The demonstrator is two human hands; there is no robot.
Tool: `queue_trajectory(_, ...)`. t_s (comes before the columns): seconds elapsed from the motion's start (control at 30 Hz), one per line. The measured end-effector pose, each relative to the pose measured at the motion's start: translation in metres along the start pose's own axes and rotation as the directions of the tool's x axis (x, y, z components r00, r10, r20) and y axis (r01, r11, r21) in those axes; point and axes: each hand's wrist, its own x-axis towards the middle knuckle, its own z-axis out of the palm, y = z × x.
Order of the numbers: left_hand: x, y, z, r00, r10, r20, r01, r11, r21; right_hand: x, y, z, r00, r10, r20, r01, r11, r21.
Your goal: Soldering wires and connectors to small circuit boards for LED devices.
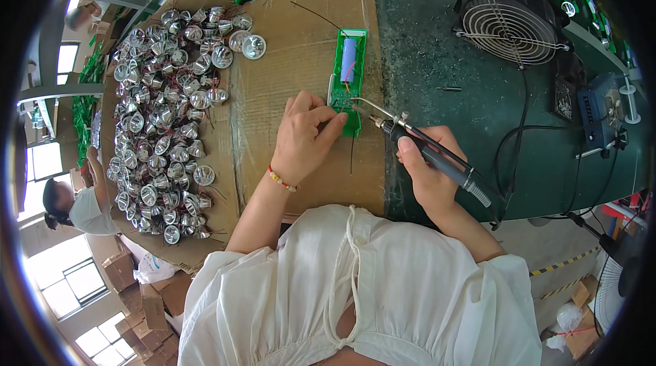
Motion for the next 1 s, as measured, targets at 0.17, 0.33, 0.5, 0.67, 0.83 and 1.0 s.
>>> queue_trajectory(0.17, 0.0045, -0.0003, 0.002, 1.0, 0.001, 0.015, -0.002, 0.999, 0.046, 0.0006, 0.0015, 0.0009, 1.0, -0.003, 0.004, 0.003, 0.999, -0.032)
queue_trajectory(0.33, 0.0046, 0.0004, 0.0017, 1.0, -0.018, 0.011, 0.018, 0.999, 0.03, 0.0001, -0.0021, 0.0026, 0.999, -0.03, -0.023, 0.03, 0.999, -0.019)
queue_trajectory(0.5, 0.0049, -0.001, 0.0034, 1.0, -0.017, 0.011, 0.017, 1.0, 0.021, -0.0017, -0.0056, 0.0022, 0.995, 0.044, -0.086, -0.034, 0.993, 0.11)
queue_trajectory(0.67, 0.0052, -0.0009, 0.002, 1.0, -0.025, 0.008, 0.025, 0.999, 0.033, -0.0015, -0.0042, 0.0001, 0.998, 0.015, -0.064, -0.01, 0.997, 0.078)
queue_trajectory(0.83, 0.0055, 0.0006, 0.0018, 1.0, -0.028, 0.007, 0.028, 0.999, 0.033, -0.0022, -0.0046, -0.0005, 0.996, 0.029, -0.079, -0.022, 0.995, 0.092)
queue_trajectory(1.0, 0.0047, -0.0023, 0.005, 0.997, -0.079, 0.017, 0.078, 0.996, 0.03, -0.0039, 0.0002, -0.0034, 0.997, 0.008, -0.078, -0.002, 0.997, 0.077)
